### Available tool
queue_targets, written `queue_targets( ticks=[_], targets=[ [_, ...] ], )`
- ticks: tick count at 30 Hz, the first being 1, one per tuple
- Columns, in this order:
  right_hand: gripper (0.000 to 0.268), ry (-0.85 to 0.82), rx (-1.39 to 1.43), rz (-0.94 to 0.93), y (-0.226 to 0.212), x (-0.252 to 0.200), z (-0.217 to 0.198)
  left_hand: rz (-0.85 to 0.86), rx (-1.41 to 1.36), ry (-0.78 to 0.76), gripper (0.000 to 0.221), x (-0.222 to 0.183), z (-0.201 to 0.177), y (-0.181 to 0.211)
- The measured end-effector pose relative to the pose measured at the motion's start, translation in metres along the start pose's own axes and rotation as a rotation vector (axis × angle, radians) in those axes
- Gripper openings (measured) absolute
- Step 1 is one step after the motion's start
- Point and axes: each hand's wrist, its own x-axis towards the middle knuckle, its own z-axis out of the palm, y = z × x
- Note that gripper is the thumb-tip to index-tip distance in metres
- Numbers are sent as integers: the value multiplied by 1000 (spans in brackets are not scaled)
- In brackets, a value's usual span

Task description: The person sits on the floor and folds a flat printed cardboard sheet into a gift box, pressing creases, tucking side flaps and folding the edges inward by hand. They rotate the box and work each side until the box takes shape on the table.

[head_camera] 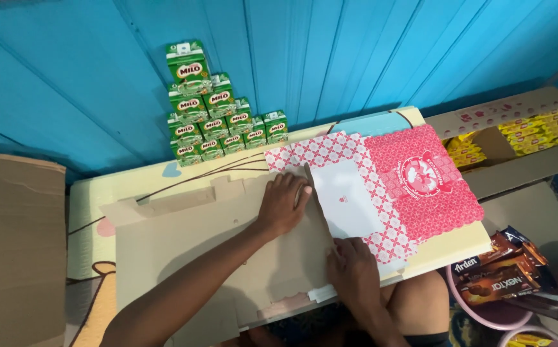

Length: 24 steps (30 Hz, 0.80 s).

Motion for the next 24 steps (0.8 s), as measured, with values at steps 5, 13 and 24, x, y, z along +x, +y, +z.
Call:
queue_targets(
  ticks=[5, 13, 24],
  targets=[
    [36, -220, 152, 404, 5, 15, -13, -30, 13, -128, 28, -6, -22, 11],
    [35, -107, 153, 378, 18, 59, -42, 69, 21, -163, 41, -6, -96, 38],
    [33, 75, -6, 85, -22, 163, -186, 129, -210, 77, 50, -43, -165, 100]
  ],
)
